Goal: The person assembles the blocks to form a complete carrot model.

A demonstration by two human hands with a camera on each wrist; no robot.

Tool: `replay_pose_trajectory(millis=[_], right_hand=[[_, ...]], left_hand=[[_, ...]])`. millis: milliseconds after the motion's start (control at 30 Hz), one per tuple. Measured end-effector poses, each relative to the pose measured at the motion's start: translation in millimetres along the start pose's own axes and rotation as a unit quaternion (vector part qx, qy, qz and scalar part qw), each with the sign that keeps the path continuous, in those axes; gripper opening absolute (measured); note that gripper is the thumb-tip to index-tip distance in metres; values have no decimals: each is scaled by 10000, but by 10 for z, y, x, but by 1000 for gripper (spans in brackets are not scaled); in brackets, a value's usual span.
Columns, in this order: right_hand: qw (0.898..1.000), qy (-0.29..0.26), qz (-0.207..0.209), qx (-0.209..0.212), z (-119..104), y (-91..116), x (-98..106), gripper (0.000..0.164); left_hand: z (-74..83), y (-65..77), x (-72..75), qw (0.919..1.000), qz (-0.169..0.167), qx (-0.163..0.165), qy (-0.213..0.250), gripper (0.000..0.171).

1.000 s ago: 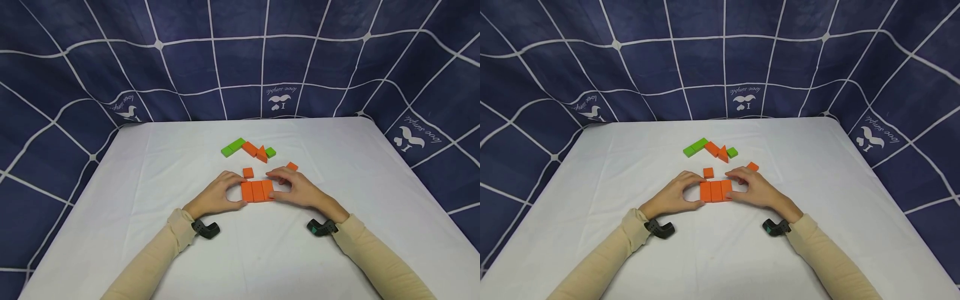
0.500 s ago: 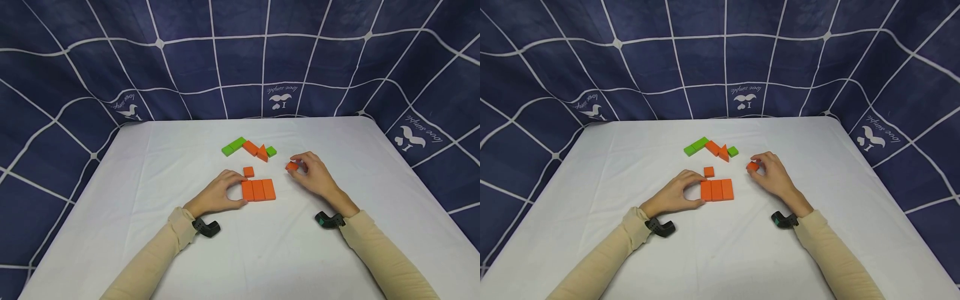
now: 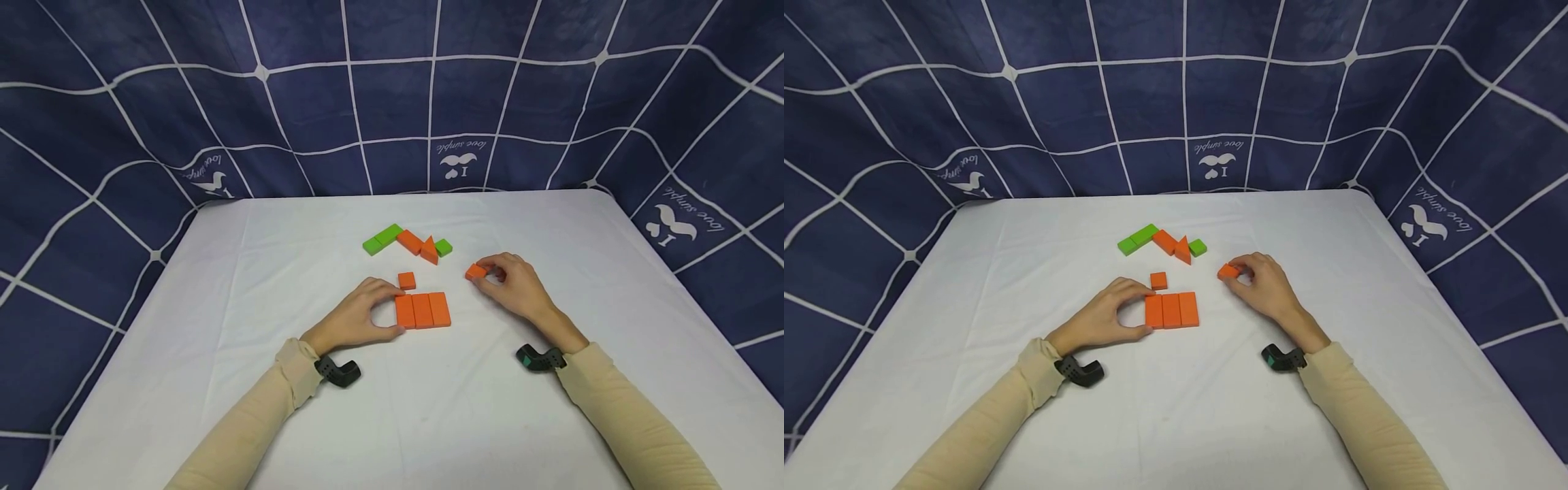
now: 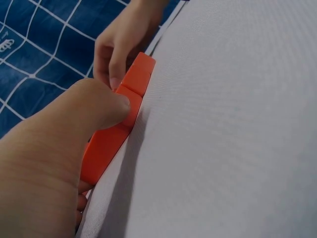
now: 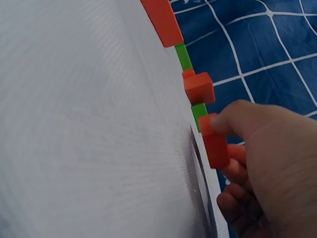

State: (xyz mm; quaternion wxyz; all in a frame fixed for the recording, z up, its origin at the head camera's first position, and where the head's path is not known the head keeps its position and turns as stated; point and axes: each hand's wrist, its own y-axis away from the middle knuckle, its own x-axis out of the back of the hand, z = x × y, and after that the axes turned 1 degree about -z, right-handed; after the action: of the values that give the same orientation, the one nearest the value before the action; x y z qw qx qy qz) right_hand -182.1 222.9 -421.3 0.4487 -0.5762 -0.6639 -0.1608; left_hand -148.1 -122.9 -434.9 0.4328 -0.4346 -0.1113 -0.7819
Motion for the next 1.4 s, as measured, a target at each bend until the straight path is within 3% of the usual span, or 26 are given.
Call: replay_pose_trajectory(millis=[267,533,867,1067,1400], right_hand=[[9990,-296,-77,325,-137,9,18,31],[9944,-611,-428,751,-305,38,-29,31],[9808,-1008,-1145,1215,-510,112,-111,30],[9674,-1317,-1468,1586,-610,160,-176,29],[9573,-1207,-1859,1858,-732,238,-265,29]], left_hand=[[2,-9,-6,10000,2,-3,-21,61],[12,-7,-1,10000,9,11,-5,60],[15,-6,4,9999,-53,88,47,60],[12,-13,6,10000,-5,2,48,60],[9,-6,6,10000,4,-45,-12,59]])
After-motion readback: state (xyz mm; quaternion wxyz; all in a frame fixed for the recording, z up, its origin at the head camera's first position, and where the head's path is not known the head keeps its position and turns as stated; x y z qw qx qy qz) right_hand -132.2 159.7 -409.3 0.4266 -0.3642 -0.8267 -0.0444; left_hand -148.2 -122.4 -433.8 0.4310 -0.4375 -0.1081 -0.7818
